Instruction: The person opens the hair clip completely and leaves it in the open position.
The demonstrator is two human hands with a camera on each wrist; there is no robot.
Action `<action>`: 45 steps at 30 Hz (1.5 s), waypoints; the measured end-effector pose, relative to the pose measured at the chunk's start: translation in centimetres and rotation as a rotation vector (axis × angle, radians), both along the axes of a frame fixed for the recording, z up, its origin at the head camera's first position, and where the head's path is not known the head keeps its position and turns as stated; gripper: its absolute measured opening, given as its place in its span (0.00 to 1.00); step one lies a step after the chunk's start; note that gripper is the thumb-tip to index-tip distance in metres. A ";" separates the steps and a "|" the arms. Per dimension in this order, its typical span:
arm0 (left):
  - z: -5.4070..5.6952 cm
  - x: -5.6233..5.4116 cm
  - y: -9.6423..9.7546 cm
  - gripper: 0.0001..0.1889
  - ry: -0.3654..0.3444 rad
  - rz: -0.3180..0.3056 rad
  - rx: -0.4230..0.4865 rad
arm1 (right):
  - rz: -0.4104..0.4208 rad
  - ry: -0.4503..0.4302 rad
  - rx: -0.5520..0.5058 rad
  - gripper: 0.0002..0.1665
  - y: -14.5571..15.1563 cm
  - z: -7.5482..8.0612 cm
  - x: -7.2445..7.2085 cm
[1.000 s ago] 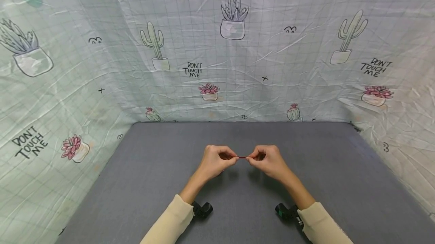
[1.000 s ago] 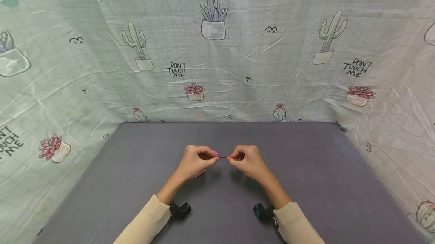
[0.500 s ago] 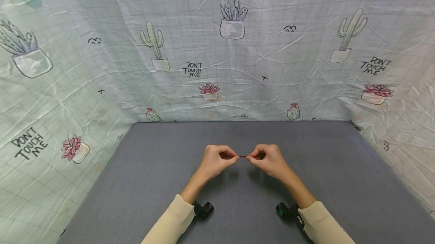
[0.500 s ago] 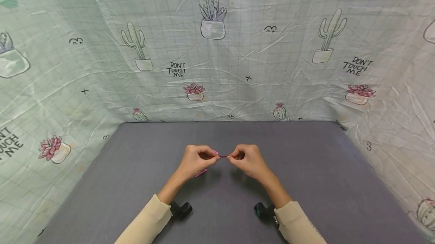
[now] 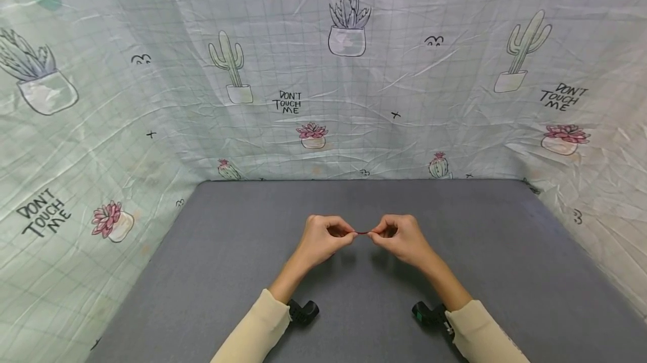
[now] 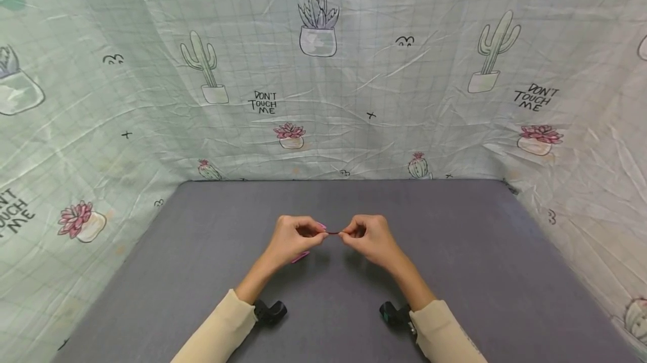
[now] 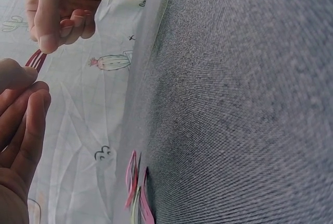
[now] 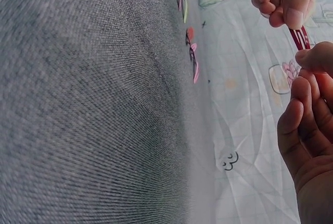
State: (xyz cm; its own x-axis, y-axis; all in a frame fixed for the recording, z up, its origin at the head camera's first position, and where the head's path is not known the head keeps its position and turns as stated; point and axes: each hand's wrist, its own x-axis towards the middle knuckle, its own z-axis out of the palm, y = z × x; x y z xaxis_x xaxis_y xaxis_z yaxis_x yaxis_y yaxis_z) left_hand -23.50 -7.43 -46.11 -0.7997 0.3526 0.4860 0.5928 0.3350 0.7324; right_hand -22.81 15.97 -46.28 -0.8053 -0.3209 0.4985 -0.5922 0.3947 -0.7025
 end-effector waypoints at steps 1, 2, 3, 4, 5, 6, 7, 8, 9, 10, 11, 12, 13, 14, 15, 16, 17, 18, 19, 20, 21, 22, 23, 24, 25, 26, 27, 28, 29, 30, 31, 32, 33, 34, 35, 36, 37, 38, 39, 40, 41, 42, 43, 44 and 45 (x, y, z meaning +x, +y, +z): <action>0.0 0.0 0.0 0.02 0.001 0.000 0.000 | -0.006 0.000 0.003 0.12 0.0 0.0 0.0; 0.0 0.0 0.0 0.02 0.002 0.002 0.001 | -0.011 0.000 0.007 0.12 -0.1 0.1 0.1; 0.0 0.0 0.0 0.02 0.002 0.002 0.002 | -0.014 -0.001 0.010 0.11 -0.2 0.1 0.1; 0.0 0.0 0.0 0.03 0.005 0.002 0.005 | -0.017 -0.001 0.012 0.11 -0.2 0.1 0.1; 0.0 0.1 0.0 0.03 0.006 0.002 0.006 | -0.017 -0.001 0.014 0.11 -0.3 0.1 0.1; 0.1 0.1 0.0 0.02 0.005 0.003 0.006 | -0.016 0.000 0.014 0.11 -0.3 0.1 0.1; 0.1 0.1 0.0 0.02 0.006 0.003 0.008 | -0.016 0.001 0.014 0.11 -0.3 0.0 0.1; 0.1 0.1 0.0 0.02 0.007 0.001 0.010 | -0.016 -0.001 0.013 0.11 -0.3 0.0 0.1; 0.1 0.1 0.0 0.02 0.006 -0.001 0.011 | -0.018 -0.002 0.014 0.11 -0.3 0.0 0.2; 0.1 0.1 0.0 0.02 0.006 -0.002 0.012 | -0.020 -0.002 0.015 0.11 -0.3 0.0 0.2; 0.1 0.1 0.0 0.02 0.004 -0.003 0.011 | -0.020 -0.002 0.016 0.11 -0.3 0.1 0.2; 0.1 0.1 0.0 0.02 0.004 -0.003 0.010 | -0.019 -0.005 0.013 0.11 -0.2 0.1 0.2; 0.1 0.1 0.0 0.02 0.003 -0.003 0.009 | -0.016 -0.005 0.011 0.11 -0.2 0.1 0.3; 0.1 0.2 0.0 0.02 0.004 -0.002 0.006 | -0.012 -0.006 0.008 0.11 -0.1 0.1 0.3; 0.1 0.1 0.0 0.02 0.004 -0.002 0.005 | -0.006 -0.004 0.005 0.11 -0.1 0.1 0.3; 0.1 0.1 0.0 0.02 0.006 -0.002 0.004 | 0.002 -0.002 0.000 0.11 0.0 0.1 0.3; 0.1 0.1 0.0 0.02 0.007 -0.003 0.002 | 0.008 -0.001 -0.005 0.11 0.0 0.1 0.3; 0.1 0.1 0.0 0.02 0.008 -0.003 0.001 | 0.014 0.002 -0.009 0.11 0.0 0.1 0.3; 0.1 0.1 0.0 0.02 0.009 -0.003 0.000 | 0.018 0.004 -0.011 0.10 0.0 0.0 0.3; 0.0 0.1 -0.1 0.02 0.010 -0.004 0.000 | 0.020 0.005 -0.013 0.10 0.0 0.0 0.2; 0.0 0.1 -0.1 0.03 0.011 -0.006 0.001 | 0.020 0.005 -0.014 0.10 0.0 0.0 0.2; 0.1 0.1 -0.1 0.02 0.011 -0.008 0.002 | 0.019 0.004 -0.013 0.10 0.0 -0.1 0.2; 0.1 0.1 0.0 0.02 0.012 -0.009 0.000 | 0.016 0.001 -0.013 0.10 0.0 -0.1 0.2; 0.0 0.1 0.0 0.02 0.013 -0.010 0.001 | 0.014 0.002 -0.012 0.10 0.0 -0.1 0.2; 0.0 0.1 0.0 0.02 0.014 -0.011 0.002 | 0.011 -0.001 -0.012 0.10 0.0 -0.1 0.2; 0.0 0.1 0.0 0.02 0.016 -0.013 0.003 | 0.010 -0.002 -0.011 0.10 0.0 -0.1 0.2; 0.0 0.1 0.0 0.03 0.017 -0.014 0.002 | 0.009 -0.003 -0.010 0.10 0.0 -0.1 0.2; 0.0 0.0 0.0 0.04 0.018 -0.014 0.001 | 0.007 -0.005 -0.008 0.10 0.0 -0.1 0.2; 0.0 0.0 0.0 0.05 0.017 -0.014 0.001 | 0.005 -0.007 -0.008 0.10 0.0 0.0 0.2; 0.0 0.0 0.0 0.05 0.018 -0.013 0.002 | 0.005 -0.008 -0.007 0.11 0.0 0.0 0.2; 0.0 0.0 0.0 0.05 0.018 -0.012 0.002 | 0.004 -0.010 -0.008 0.11 0.0 0.0 0.2; 0.0 0.0 0.0 0.05 0.019 -0.010 0.000 | 0.004 -0.012 -0.008 0.11 0.0 0.0 0.2; 0.0 0.0 0.0 0.05 0.020 -0.008 -0.001 | 0.003 -0.013 -0.008 0.11 0.0 0.1 0.2; 0.0 0.0 0.0 0.05 0.019 -0.007 -0.001 | 0.001 -0.014 -0.009 0.11 0.0 0.1 0.2; 0.0 0.0 0.0 0.05 0.020 -0.006 -0.001 | 0.000 -0.015 -0.010 0.11 -0.1 0.1 0.2; 0.0 0.0 0.0 0.04 0.021 -0.005 -0.003 | -0.001 -0.016 -0.011 0.11 -0.1 0.0 0.2; 0.0 0.0 0.0 0.05 0.020 -0.005 -0.004 | -0.004 -0.018 -0.011 0.11 -0.1 0.0 0.2; 0.0 0.0 0.0 0.05 0.020 -0.005 -0.004 | -0.006 -0.020 -0.011 0.11 -0.1 0.0 0.2; 0.0 0.0 0.1 0.05 0.019 -0.004 -0.004 | -0.007 -0.020 -0.011 0.10 -0.1 0.0 0.3; 0.0 0.0 0.1 0.05 0.020 -0.003 -0.004 | -0.009 -0.023 -0.011 0.10 -0.1 0.0 0.3; 0.0 0.0 0.1 0.05 0.022 -0.002 -0.004 | -0.011 -0.025 -0.012 0.10 -0.2 0.0 0.3; 0.0 0.0 0.1 0.05 0.024 -0.001 -0.003 | -0.013 -0.027 -0.013 0.10 -0.2 0.0 0.3; -0.1 0.0 0.1 0.04 0.028 0.000 -0.001 | -0.015 -0.028 -0.013 0.10 -0.2 0.0 0.3; -0.1 0.0 0.1 0.04 0.031 0.000 0.002 | -0.017 -0.029 -0.014 0.10 -0.2 0.0 0.3; -0.1 0.0 0.1 0.03 0.033 0.001 0.004 | -0.019 -0.029 -0.015 0.10 -0.2 0.0 0.3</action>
State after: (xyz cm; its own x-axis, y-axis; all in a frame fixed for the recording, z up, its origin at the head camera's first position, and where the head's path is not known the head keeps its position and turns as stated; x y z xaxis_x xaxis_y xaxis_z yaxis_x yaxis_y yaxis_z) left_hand -23.49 -7.34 -46.19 -0.7834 0.3499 0.5136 0.6165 0.3331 0.7134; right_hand -22.50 15.76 -46.25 -0.8255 -0.2984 0.4791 -0.5638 0.3951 -0.7253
